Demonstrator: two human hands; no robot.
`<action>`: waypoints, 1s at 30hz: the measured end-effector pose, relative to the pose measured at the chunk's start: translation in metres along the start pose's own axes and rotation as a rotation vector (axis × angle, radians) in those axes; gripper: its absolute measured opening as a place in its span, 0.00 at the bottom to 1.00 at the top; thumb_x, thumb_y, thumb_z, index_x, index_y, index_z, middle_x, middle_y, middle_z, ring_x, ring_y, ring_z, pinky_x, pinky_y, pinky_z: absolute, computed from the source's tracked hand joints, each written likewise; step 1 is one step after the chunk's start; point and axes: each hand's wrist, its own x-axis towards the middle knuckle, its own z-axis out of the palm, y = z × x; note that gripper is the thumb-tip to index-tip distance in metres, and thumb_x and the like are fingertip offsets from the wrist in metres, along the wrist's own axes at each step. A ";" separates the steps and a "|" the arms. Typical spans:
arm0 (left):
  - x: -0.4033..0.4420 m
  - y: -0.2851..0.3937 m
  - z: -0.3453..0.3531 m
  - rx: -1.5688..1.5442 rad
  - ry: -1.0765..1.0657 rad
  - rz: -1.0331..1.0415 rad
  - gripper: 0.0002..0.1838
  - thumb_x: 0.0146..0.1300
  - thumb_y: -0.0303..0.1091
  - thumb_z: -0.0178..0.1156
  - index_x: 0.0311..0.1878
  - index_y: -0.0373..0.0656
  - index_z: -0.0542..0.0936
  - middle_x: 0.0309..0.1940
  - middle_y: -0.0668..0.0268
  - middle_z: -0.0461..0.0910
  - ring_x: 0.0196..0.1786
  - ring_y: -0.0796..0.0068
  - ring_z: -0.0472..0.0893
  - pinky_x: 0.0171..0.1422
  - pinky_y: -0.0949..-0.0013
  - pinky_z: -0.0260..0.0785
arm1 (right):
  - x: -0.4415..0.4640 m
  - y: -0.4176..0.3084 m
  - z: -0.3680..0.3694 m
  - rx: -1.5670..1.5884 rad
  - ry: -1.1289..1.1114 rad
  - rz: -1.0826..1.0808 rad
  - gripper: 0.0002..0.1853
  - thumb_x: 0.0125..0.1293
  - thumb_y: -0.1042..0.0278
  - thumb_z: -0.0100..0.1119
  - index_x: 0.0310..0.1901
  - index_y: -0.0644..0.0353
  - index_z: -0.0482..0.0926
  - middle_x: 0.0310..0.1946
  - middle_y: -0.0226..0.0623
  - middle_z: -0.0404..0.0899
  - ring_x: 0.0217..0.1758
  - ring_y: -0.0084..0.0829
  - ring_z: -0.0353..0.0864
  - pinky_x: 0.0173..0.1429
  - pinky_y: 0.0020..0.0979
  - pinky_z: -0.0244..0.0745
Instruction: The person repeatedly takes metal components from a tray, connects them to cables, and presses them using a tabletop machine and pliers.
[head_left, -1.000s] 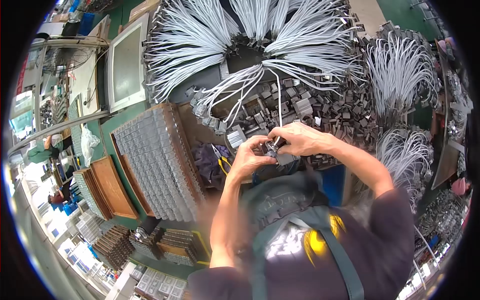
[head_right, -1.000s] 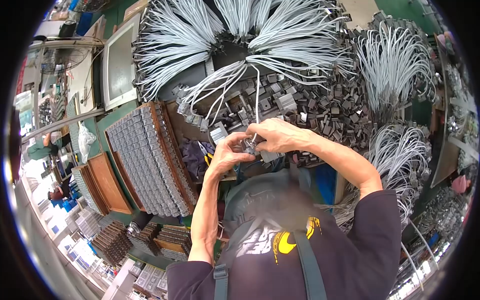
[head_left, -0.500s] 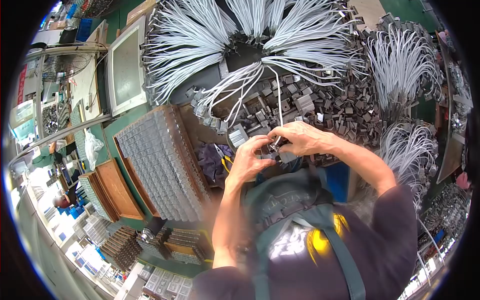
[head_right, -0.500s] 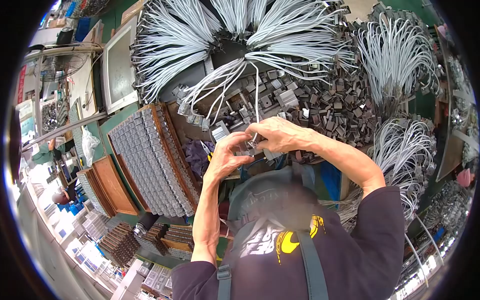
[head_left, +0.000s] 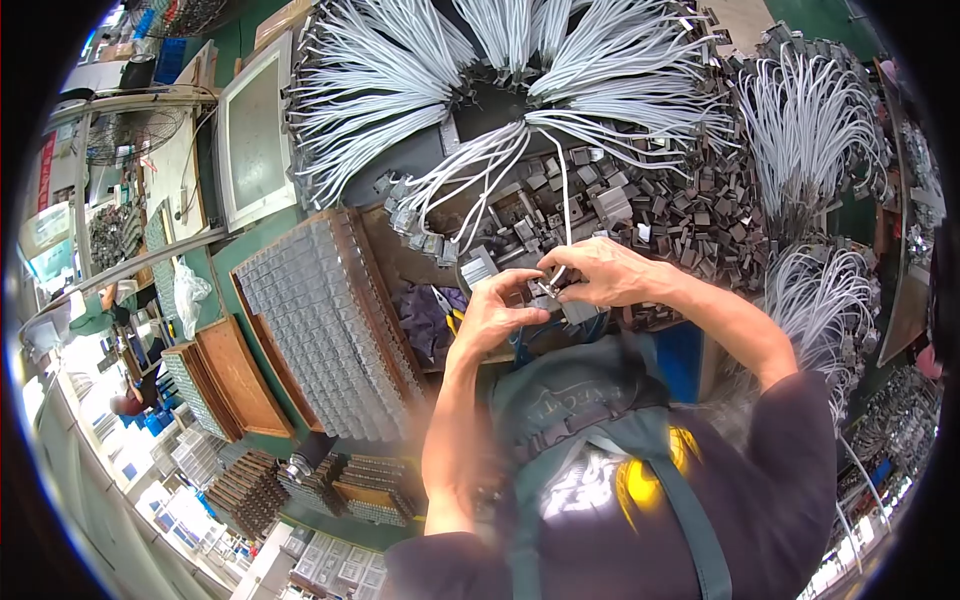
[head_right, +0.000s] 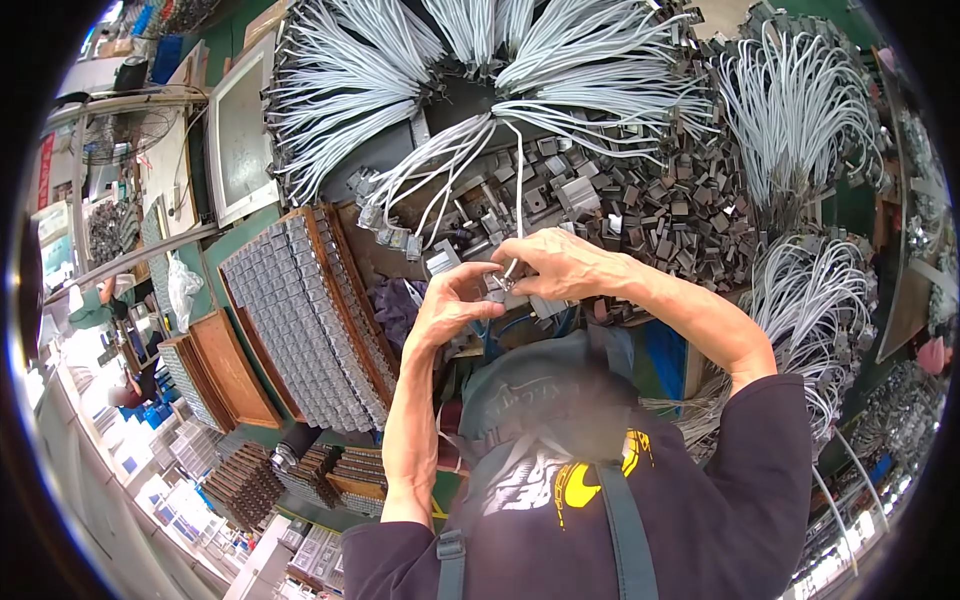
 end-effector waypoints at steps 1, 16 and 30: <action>0.001 -0.001 0.002 0.002 -0.003 0.000 0.34 0.51 0.19 0.79 0.63 0.35 0.79 0.52 0.62 0.85 0.51 0.75 0.84 0.57 0.69 0.77 | 0.001 -0.004 -0.001 -0.007 -0.007 0.013 0.21 0.61 0.70 0.68 0.55 0.66 0.77 0.40 0.50 0.88 0.45 0.46 0.89 0.49 0.42 0.82; -0.012 0.010 0.020 0.389 0.080 0.113 0.34 0.48 0.22 0.79 0.62 0.35 0.80 0.51 0.65 0.85 0.51 0.74 0.84 0.53 0.69 0.79 | -0.003 0.002 0.009 -0.032 0.016 -0.037 0.22 0.58 0.72 0.67 0.55 0.66 0.77 0.37 0.50 0.88 0.42 0.48 0.89 0.48 0.44 0.81; -0.013 0.011 0.021 0.240 0.121 0.108 0.34 0.49 0.24 0.80 0.62 0.35 0.81 0.51 0.63 0.86 0.52 0.74 0.84 0.58 0.67 0.77 | -0.004 0.002 0.009 0.102 0.073 -0.048 0.23 0.58 0.71 0.67 0.56 0.69 0.77 0.39 0.52 0.88 0.44 0.47 0.90 0.50 0.42 0.82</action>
